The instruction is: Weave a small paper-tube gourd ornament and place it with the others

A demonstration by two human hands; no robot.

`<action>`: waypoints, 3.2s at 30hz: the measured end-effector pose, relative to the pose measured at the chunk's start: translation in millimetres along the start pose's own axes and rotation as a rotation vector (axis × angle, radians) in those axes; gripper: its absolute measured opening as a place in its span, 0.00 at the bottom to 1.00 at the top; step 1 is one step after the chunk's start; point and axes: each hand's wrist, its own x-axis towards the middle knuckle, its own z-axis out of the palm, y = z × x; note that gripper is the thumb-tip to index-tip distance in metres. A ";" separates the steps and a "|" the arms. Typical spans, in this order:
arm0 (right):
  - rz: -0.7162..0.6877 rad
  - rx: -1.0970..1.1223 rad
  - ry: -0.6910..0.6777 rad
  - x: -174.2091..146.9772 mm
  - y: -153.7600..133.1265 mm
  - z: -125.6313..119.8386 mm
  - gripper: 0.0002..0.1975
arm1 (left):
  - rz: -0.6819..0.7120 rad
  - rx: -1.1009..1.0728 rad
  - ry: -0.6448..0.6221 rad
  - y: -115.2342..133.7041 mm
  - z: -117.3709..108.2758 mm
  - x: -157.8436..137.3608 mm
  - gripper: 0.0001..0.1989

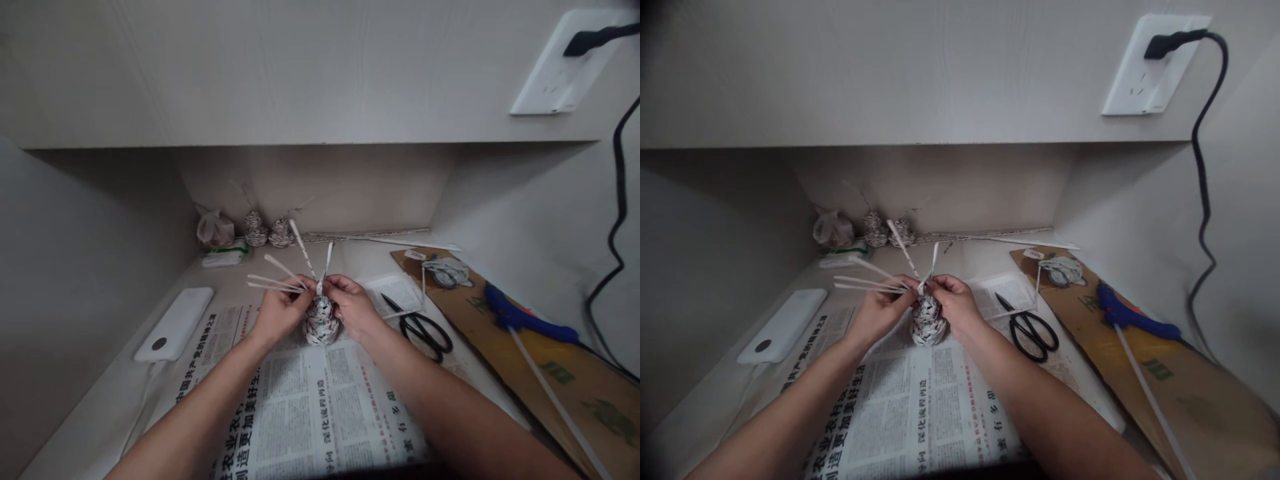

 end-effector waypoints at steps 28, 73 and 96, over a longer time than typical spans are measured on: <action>-0.166 -0.132 -0.183 1.1 2.5 -4.6 0.12 | -0.130 -0.118 -0.129 3.2 -0.7 -1.4 0.17; -0.612 -1.251 -0.058 -35.1 -20.1 0.7 0.04 | 0.073 0.560 -0.093 12.6 -17.5 -2.0 0.05; -0.655 -1.189 -0.024 -33.9 -9.5 0.1 0.03 | 0.094 0.577 0.101 15.3 -4.4 -9.4 0.03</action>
